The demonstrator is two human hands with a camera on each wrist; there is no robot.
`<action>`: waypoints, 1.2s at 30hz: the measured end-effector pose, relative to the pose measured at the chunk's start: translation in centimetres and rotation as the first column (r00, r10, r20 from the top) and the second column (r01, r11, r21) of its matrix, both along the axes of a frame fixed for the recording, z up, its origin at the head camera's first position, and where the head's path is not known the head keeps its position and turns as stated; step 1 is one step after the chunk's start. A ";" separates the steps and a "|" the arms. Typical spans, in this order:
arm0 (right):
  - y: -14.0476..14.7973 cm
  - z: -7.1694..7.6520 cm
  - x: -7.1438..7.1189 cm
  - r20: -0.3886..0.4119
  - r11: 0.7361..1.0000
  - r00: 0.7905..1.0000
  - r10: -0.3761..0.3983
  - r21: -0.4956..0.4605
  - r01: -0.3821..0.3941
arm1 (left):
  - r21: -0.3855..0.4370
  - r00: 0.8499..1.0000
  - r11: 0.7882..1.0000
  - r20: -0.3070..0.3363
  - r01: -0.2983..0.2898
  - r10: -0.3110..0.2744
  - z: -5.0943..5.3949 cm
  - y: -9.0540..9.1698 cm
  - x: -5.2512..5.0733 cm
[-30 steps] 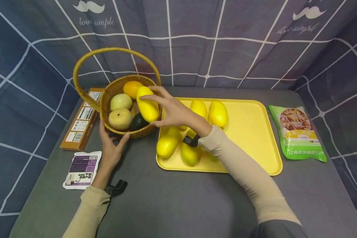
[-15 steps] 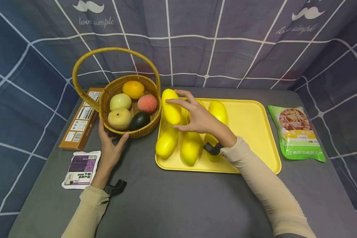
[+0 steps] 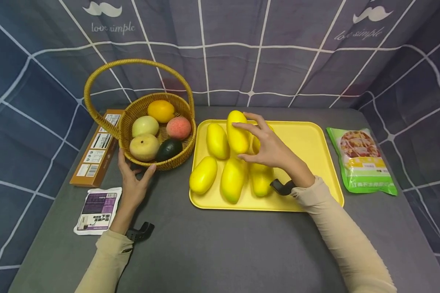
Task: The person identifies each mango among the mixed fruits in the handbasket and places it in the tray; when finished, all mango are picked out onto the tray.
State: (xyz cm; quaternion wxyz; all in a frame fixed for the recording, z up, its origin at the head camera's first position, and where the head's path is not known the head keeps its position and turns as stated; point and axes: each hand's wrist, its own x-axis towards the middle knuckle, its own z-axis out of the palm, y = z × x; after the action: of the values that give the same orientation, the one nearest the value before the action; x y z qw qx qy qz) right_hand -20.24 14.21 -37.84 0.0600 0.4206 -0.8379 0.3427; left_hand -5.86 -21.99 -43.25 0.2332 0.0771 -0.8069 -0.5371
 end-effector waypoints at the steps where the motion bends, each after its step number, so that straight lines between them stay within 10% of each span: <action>1: 0.5 -0.1 -0.1 0.003 1.000 1.000 -0.012 0.005 0.012 | -0.001 1.000 1.000 -0.002 -0.001 0.001 0.0 0.0 0.0; 20: 10.3 -2.1 -1.3 0.110 0.960 0.955 -0.276 0.072 0.270 | -0.005 1.000 1.000 0.000 -0.006 0.006 0.1 -0.1 0.1; 36: 14.1 -4.0 -1.7 0.185 0.927 0.925 -0.333 0.246 0.284 | -0.001 1.000 1.000 0.008 -0.001 0.001 0.1 0.0 0.2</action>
State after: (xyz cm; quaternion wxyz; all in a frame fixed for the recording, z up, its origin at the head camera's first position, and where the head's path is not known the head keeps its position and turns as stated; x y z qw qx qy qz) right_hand -21.90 28.33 -41.88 -0.0269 0.2454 -0.9273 0.2814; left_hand -5.69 -22.01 -43.20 0.2304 0.0797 -0.8080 -0.5364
